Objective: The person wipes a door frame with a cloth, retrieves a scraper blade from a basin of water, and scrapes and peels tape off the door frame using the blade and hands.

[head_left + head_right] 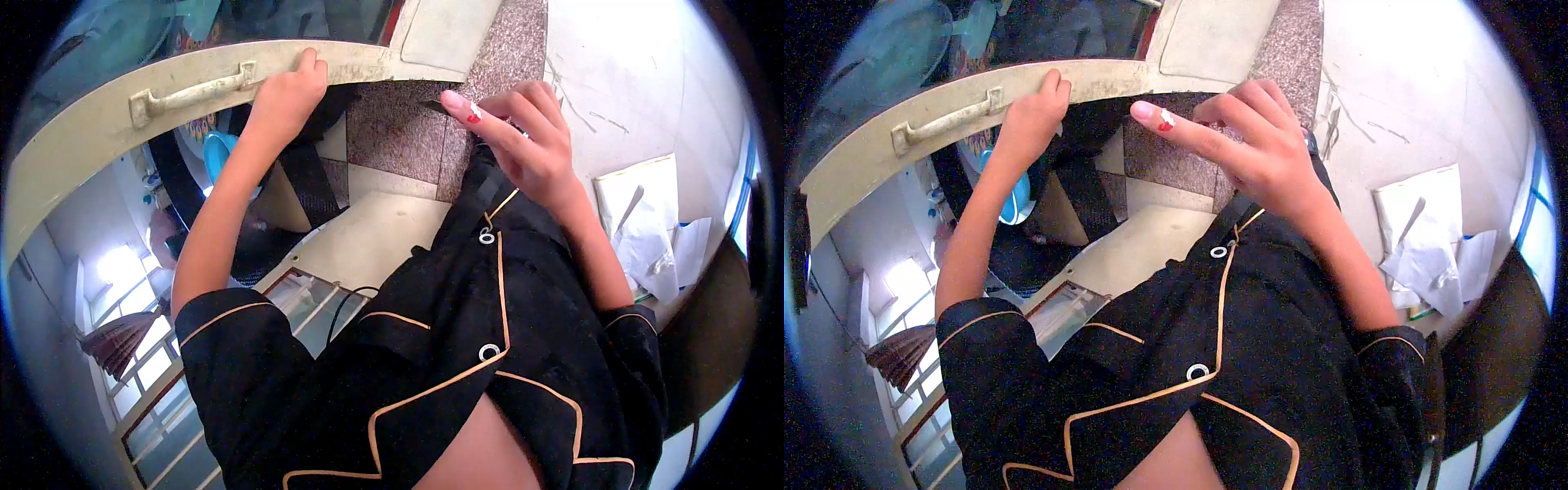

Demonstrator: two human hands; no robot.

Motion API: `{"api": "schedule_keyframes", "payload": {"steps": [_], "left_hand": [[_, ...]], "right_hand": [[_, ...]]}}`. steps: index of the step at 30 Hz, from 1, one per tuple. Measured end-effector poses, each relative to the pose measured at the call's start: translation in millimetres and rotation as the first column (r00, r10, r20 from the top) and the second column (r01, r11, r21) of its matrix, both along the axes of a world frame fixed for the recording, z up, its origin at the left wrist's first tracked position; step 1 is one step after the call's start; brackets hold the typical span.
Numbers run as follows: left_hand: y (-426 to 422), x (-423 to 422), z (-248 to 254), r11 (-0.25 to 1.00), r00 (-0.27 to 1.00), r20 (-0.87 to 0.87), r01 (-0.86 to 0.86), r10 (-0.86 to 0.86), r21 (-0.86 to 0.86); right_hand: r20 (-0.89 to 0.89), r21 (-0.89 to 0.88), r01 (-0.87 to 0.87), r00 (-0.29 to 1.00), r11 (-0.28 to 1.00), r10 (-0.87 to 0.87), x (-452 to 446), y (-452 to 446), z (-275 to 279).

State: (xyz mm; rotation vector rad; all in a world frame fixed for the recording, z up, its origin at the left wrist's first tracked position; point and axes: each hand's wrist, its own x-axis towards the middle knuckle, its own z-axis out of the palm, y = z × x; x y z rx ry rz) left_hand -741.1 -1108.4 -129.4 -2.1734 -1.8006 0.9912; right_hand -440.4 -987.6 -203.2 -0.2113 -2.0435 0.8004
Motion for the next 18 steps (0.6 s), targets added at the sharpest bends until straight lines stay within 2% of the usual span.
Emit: {"api": "schedule_keyframes", "payload": {"steps": [6, 8, 9, 11, 12, 14, 18], "left_hand": [[14.2, 11.2, -0.5, 0.998, 0.998, 0.026, -0.053, 0.053, 0.038], [23.8, 1.7, -11.2, 0.997, 0.995, 0.053, 0.080, -0.080, 0.010], [24.7, 0.2, -13.3, 0.997, 0.996, 0.056, 0.075, -0.075, 0.008], [27.6, -2.0, -15.9, 0.982, 0.982, -0.101, 0.147, -0.159, -0.120], [26.2, -1.3, -15.4, 0.981, 0.982, -0.099, 0.150, -0.163, -0.123], [20.3, 2.5, -11.6, 0.986, 0.997, 0.003, 0.081, -0.082, -0.143], [24.0, -5.0, -3.9, 0.980, 0.999, -0.021, 0.041, -0.046, -0.196]], "right_hand": [[-0.052, 0.009, -0.017, 0.998, 1.000, 0.018, -2.7, -1.1, -2.5], [-0.030, 0.008, -0.017, 0.999, 1.000, 0.017, -1.6, -3.3, -5.5], [-0.010, 0.002, -0.009, 1.000, 1.000, 0.009, -0.8, -4.2, -6.8], [-0.008, 0.008, -0.005, 1.000, 1.000, 0.005, 1.0, -2.5, -9.5], [-0.009, 0.015, 0.004, 1.000, 1.000, -0.004, 2.6, -1.6, -11.0], [0.025, 0.016, 0.005, 1.000, 1.000, -0.006, 10.7, -0.8, -11.2], [0.084, -0.004, 0.023, 0.996, 1.000, -0.023, 15.0, -2.3, -17.8]]}}
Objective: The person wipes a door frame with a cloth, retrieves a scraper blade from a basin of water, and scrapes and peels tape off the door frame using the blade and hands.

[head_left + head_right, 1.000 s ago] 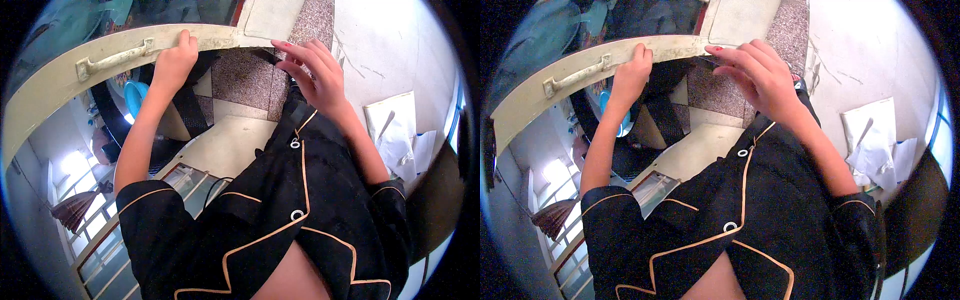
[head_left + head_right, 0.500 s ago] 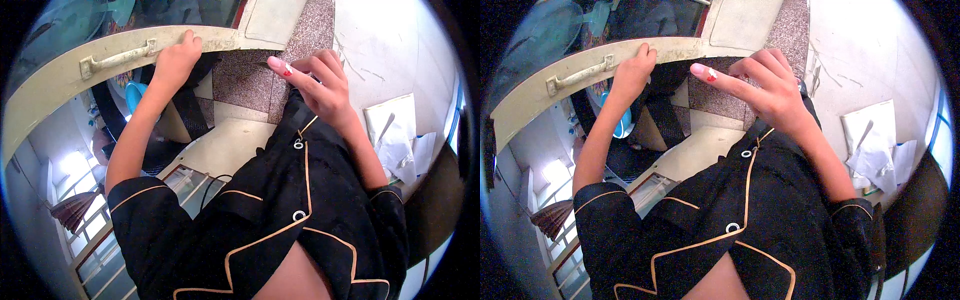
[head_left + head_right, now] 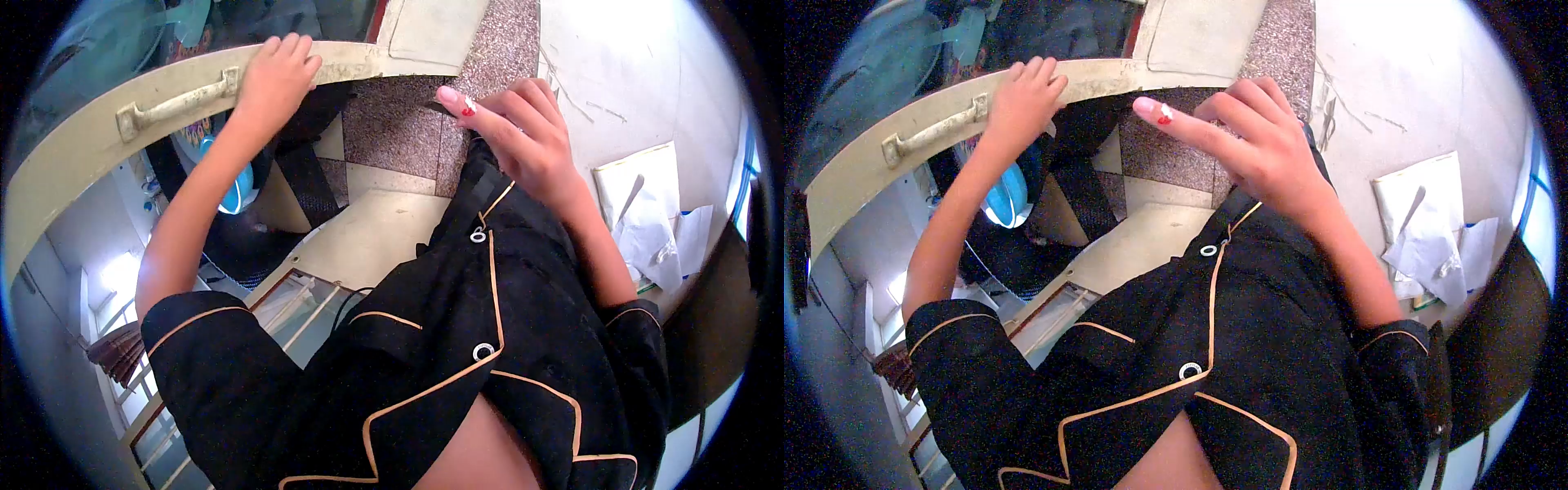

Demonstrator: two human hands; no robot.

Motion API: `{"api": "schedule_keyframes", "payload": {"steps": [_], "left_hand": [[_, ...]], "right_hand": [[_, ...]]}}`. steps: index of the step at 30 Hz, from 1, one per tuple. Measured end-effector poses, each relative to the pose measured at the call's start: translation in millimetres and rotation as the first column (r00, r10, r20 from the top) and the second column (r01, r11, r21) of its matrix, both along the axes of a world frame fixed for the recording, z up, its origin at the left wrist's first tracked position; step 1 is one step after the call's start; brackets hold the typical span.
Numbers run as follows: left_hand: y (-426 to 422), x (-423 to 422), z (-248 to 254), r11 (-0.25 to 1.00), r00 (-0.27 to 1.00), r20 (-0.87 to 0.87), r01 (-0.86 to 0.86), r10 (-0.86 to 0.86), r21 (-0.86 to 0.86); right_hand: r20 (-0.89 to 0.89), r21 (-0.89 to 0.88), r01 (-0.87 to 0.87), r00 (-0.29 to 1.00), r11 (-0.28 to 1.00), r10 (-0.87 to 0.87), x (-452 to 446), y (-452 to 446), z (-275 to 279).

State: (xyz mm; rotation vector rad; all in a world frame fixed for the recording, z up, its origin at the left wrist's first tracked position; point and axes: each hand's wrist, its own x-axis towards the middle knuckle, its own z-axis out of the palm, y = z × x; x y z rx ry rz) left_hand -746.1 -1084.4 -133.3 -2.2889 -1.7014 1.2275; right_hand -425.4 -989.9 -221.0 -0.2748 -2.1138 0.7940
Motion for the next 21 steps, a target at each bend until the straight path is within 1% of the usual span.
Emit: {"api": "schedule_keyframes", "payload": {"steps": [1, 2, 3, 4, 5, 6, 7, 8, 9, 11, 15, 18, 20, 21], "left_hand": [[-0.7, -5.3, 1.3, 0.993, 0.994, 0.040, 0.095, -0.098, 0.072], [-1.2, -9.3, 3.1, 0.970, 0.977, 0.070, 0.189, -0.202, 0.151], [-1.3, -12.3, 3.7, 0.968, 0.977, 0.065, 0.192, -0.205, 0.159], [-1.4, -14.7, 3.5, 0.956, 0.964, 0.063, 0.248, -0.260, 0.155], [-3.1, -17.1, 2.3, 0.942, 0.947, 0.066, 0.301, -0.313, 0.147], [-3.3, -21.2, 1.1, 0.941, 0.946, 0.068, 0.304, -0.316, 0.151], [-3.6, -25.7, 0.4, 0.955, 0.954, 0.047, 0.293, -0.295, 0.036], [-4.2, -26.5, 1.4, 0.958, 0.962, 0.024, 0.275, -0.273, -0.082], [-4.2, -27.6, 2.6, 0.958, 0.962, 0.025, 0.274, -0.273, -0.080], [-1.7, -29.9, 3.0, 0.943, 0.950, 0.021, 0.312, -0.312, -0.119], [3.2, -30.3, 0.5, 0.932, 0.949, 0.029, 0.313, -0.314, -0.184], [5.8, -24.1, 4.0, 0.925, 0.944, 0.083, 0.330, -0.320, -0.185], [8.8, -19.0, 7.6, 0.934, 0.954, 0.142, 0.289, -0.264, -0.208], [9.5, -17.8, 8.0, 0.933, 0.953, 0.145, 0.293, -0.266, -0.210]], "right_hand": [[0.000, -0.003, -0.009, 1.000, 1.000, 0.009, -0.1, -3.3, -0.5], [0.012, -0.073, -0.007, 1.000, 0.997, 0.007, -1.0, -5.4, -0.9], [0.023, -0.134, 0.004, 1.000, 0.991, -0.001, -3.0, -4.6, -1.1], [0.061, -0.206, 0.000, 0.998, 0.979, 0.013, -2.7, -3.5, -0.1], [0.062, -0.202, 0.003, 0.998, 0.979, 0.009, -3.4, -4.5, -4.7], [0.077, -0.309, 0.008, 0.997, 0.951, 0.016, -5.4, -6.2, -13.9], [0.091, -0.413, 0.013, 0.995, 0.910, 0.028, -7.0, -6.9, -21.2], [0.092, -0.448, 0.016, 0.995, 0.894, 0.028, -7.9, -6.7, -24.5], [0.094, -0.447, 0.016, 0.995, 0.894, 0.029, -8.5, -6.3, -27.8], [0.163, -0.443, 0.028, 0.985, 0.896, 0.050, -8.3, -6.6, -37.5], [0.191, -0.438, 0.009, 0.978, 0.899, 0.083, -10.5, -7.9, -52.5], [0.188, -0.470, 0.028, 0.980, 0.882, 0.069, -12.3, -11.8, -56.1], [0.228, -0.482, 0.044, 0.971, 0.875, 0.077, -15.6, -13.1, -56.3], [0.230, -0.485, 0.048, 0.970, 0.873, 0.074, -16.9, -13.4, -55.6]]}}
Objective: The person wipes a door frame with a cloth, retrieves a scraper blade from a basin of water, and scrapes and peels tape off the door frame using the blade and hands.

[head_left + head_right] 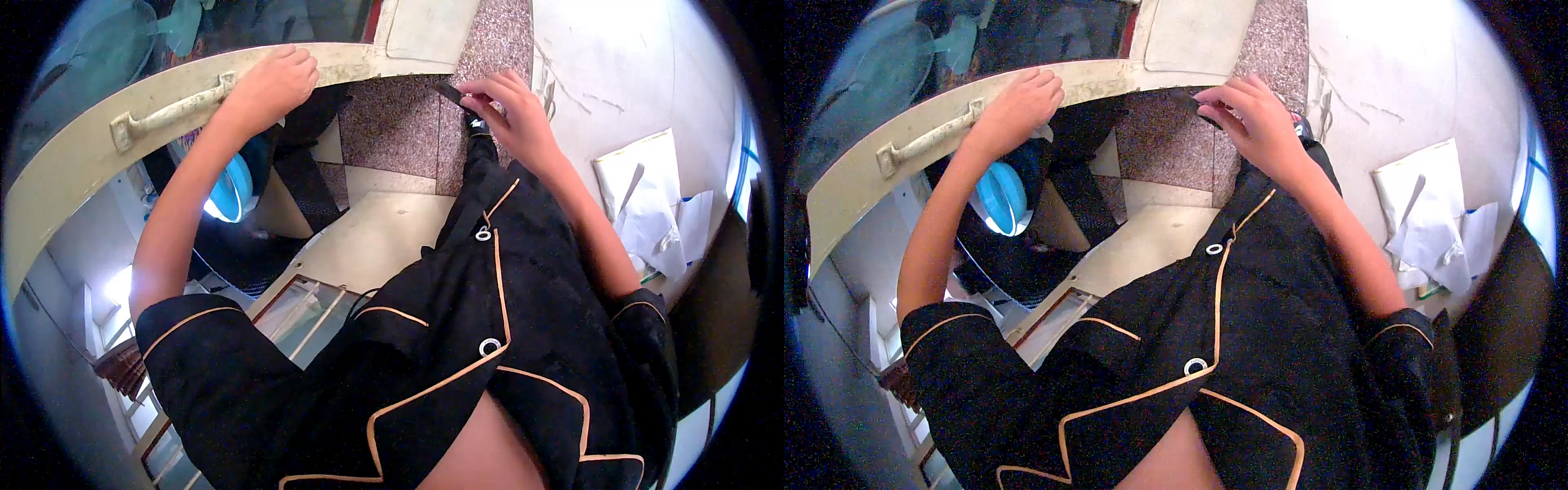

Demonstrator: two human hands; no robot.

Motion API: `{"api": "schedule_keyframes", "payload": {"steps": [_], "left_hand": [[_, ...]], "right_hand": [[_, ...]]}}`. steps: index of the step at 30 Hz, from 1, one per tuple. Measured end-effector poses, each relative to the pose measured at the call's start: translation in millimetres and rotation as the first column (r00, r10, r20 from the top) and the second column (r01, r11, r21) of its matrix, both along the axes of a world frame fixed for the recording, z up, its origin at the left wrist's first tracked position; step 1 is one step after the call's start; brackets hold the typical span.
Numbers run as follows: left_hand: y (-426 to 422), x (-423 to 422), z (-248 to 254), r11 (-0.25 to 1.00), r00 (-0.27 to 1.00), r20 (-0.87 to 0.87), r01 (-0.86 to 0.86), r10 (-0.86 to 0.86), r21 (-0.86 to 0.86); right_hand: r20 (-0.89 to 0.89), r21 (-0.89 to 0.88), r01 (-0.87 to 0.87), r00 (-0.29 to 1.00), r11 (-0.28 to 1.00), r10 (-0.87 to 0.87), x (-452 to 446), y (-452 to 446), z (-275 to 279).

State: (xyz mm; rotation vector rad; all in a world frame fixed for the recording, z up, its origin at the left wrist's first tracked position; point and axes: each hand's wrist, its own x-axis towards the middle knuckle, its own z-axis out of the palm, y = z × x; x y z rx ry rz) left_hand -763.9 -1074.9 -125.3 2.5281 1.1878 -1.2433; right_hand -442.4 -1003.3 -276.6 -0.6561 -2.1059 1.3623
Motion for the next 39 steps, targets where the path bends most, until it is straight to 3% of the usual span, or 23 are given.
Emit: {"api": "schedule_keyframes", "payload": {"steps": [2, 15, 18, 20, 21, 23, 27, 29, 33, 36, 38, 39], "left_hand": [[0.3, 3.3, 2.5, 1.000, 0.997, 0.080, -0.023, 0.022, 0.012], [5.7, 10.7, 1.8, 0.989, 0.979, 0.168, -0.099, 0.116, -0.106], [1.9, 8.9, 2.8, 0.998, 0.984, 0.166, -0.064, 0.059, 0.025], [-0.1, 12.5, 5.4, 0.964, 0.965, 0.147, -0.235, 0.216, 0.126], [0.7, 15.2, 7.0, 0.967, 0.967, 0.144, -0.227, 0.210, 0.116], [1.8, 21.1, 8.7, 0.892, 0.897, 0.200, -0.426, 0.394, 0.150], [-3.6, 6.0, 1.8, 0.899, 0.907, 0.169, -0.411, 0.387, 0.149], [-9.8, 4.4, -1.3, 0.898, 0.938, 0.133, -0.346, 0.321, 0.272], [-28.8, 1.7, -5.8, 0.883, 0.951, 0.084, -0.309, 0.299, 0.354], [-51.0, -2.0, -6.9, 0.832, 0.932, 0.061, -0.347, 0.357, 0.433], [-66.5, 0.8, -12.2, 0.751, 0.931, 0.127, -0.351, 0.341, 0.559], [-72.3, 4.9, -13.7, 0.707, 0.897, 0.150, -0.423, 0.416, 0.567]], "right_hand": [[-0.014, 0.008, 0.001, 1.000, 1.000, 0.000, -3.0, 0.1, 2.1], [-0.033, -0.080, 0.021, 0.999, 0.997, -0.024, -9.9, -8.1, -15.5], [-0.025, -0.065, 0.005, 1.000, 0.998, -0.007, -12.0, -6.9, -19.9], [-0.018, -0.096, -0.015, 1.000, 0.995, 0.013, -13.3, -7.7, -23.7], [-0.019, -0.107, -0.006, 1.000, 0.994, 0.004, -13.7, -7.7, -27.6], [-0.056, -0.057, -0.002, 0.998, 0.998, -0.001, -11.7, -7.9, -35.5], [-0.028, -0.132, 0.009, 1.000, 0.991, -0.013, -2.6, -7.3, -44.8], [-0.030, -0.187, 0.020, 0.999, 0.982, -0.026, 2.5, -6.2, -48.5], [0.023, -0.216, 0.012, 1.000, 0.976, -0.007, 6.5, -4.0, -51.4], [0.055, -0.301, 0.024, 0.998, 0.953, -0.008, 2.2, -5.8, -53.3], [0.072, -0.370, 0.025, 0.997, 0.929, 0.002, 0.6, -7.4, -53.4], [0.054, -0.394, 0.011, 0.998, 0.919, 0.011, -0.4, -7.0, -51.1]]}}
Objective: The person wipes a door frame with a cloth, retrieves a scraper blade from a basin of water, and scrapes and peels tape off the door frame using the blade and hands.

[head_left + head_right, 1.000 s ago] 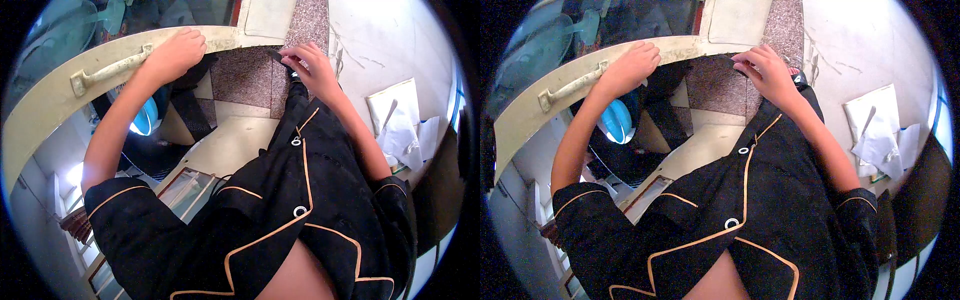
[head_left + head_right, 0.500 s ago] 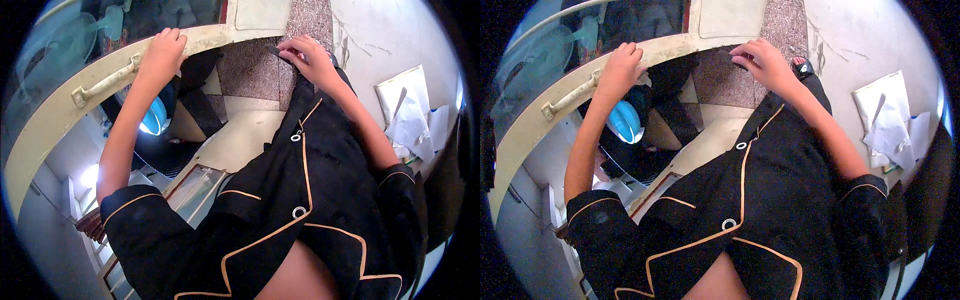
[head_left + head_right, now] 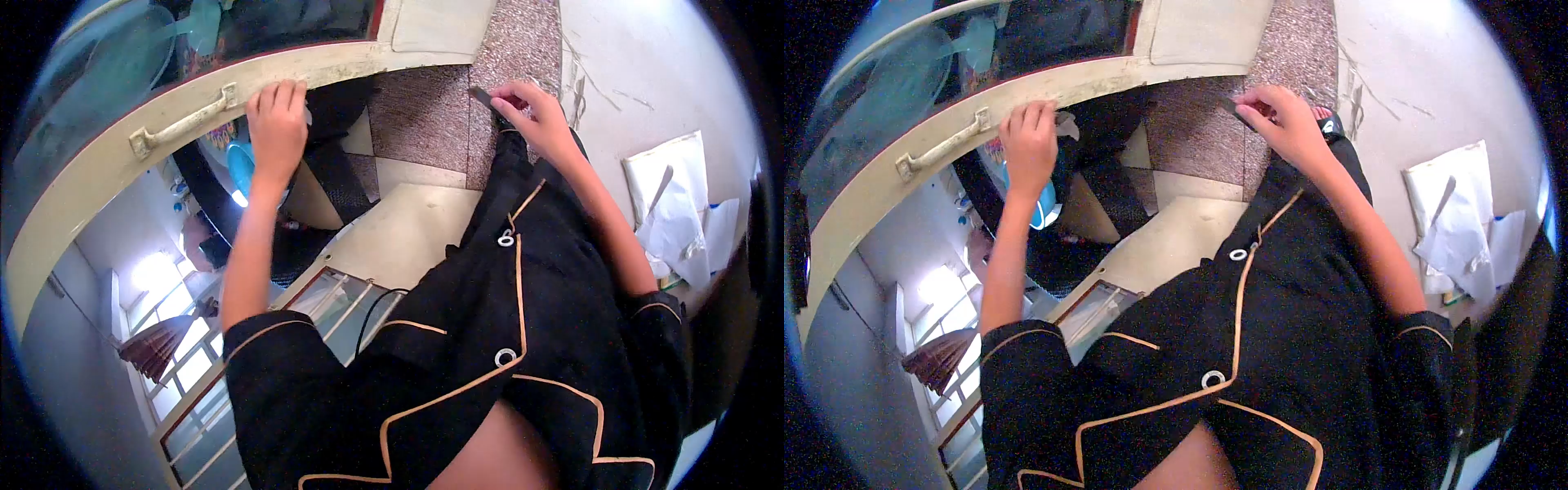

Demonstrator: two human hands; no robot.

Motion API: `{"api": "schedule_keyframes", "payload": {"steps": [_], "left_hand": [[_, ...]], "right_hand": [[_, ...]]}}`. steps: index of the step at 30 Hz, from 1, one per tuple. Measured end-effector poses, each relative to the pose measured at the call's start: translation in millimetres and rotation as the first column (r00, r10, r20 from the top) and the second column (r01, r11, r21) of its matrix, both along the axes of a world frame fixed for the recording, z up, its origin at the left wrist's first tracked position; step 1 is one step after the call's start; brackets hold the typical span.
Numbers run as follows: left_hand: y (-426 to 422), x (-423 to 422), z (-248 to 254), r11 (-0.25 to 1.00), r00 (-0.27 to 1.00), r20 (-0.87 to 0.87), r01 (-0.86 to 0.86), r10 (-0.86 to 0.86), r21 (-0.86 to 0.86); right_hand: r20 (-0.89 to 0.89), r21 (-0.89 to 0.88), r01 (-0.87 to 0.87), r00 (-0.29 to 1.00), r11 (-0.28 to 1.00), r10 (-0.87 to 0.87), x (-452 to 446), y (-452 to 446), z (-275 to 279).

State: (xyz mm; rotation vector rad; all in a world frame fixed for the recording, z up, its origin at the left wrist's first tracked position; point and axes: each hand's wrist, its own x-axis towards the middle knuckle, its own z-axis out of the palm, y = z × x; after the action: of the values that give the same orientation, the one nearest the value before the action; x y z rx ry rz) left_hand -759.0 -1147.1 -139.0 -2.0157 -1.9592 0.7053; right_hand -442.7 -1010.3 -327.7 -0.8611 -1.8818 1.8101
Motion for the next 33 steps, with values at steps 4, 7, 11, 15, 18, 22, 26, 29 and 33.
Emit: {"api": "schedule_keyframes", "payload": {"steps": [4, 7, 11, 15, 18, 22, 26, 29, 33], "left_hand": [[-13.9, 20.9, -7.8, 0.954, 0.974, 0.192, -0.164, 0.117, 0.251], [-16.4, 46.2, -23.5, 0.723, 0.837, 0.449, -0.517, 0.313, 0.458], [-6.3, 47.1, -37.8, 0.140, 0.158, 0.927, -0.983, 0.341, 0.116], [17.7, 37.5, -25.1, 0.013, 0.127, 0.945, -0.992, 0.301, 0.129], [21.0, 28.2, -26.6, 0.044, 0.247, 0.941, -0.969, 0.232, 0.244], [16.8, 21.4, -27.9, 0.058, 0.301, 0.915, -0.953, 0.270, 0.296], [8.5, 15.8, -29.7, 0.124, 0.358, 0.856, -0.934, 0.372, 0.336], [11.1, 19.9, -23.2, 0.111, 0.291, 0.880, -0.957, 0.374, 0.269], [9.9, 14.3, -29.3, 0.110, 0.248, 0.944, -0.967, 0.218, 0.229]], "right_hand": [[-0.002, -0.159, -0.046, 0.999, 0.986, 0.047, -8.2, -1.3, 4.3], [0.028, -0.179, -0.091, 0.995, 0.980, 0.097, -13.7, -0.1, 5.7], [0.000, -0.199, -0.140, 0.990, 0.970, 0.142, -22.0, 0.4, 9.2], [0.005, -0.167, -0.212, 0.977, 0.963, 0.215, -32.2, 1.3, 26.7], [-0.001, -0.086, -0.249, 0.968, 0.965, 0.250, -37.8, 2.0, 32.1], [-0.040, 0.036, -0.274, 0.961, 0.961, 0.275, -51.1, 2.9, 25.7], [-0.129, 0.012, -0.278, 0.952, 0.961, 0.277, -83.9, -3.8, 25.1], [-0.177, -0.028, -0.249, 0.954, 0.968, 0.241, -122.9, -15.2, 34.3], [-0.255, -0.022, -0.176, 0.953, 0.984, 0.165, -179.0, -31.4, 50.9]]}}
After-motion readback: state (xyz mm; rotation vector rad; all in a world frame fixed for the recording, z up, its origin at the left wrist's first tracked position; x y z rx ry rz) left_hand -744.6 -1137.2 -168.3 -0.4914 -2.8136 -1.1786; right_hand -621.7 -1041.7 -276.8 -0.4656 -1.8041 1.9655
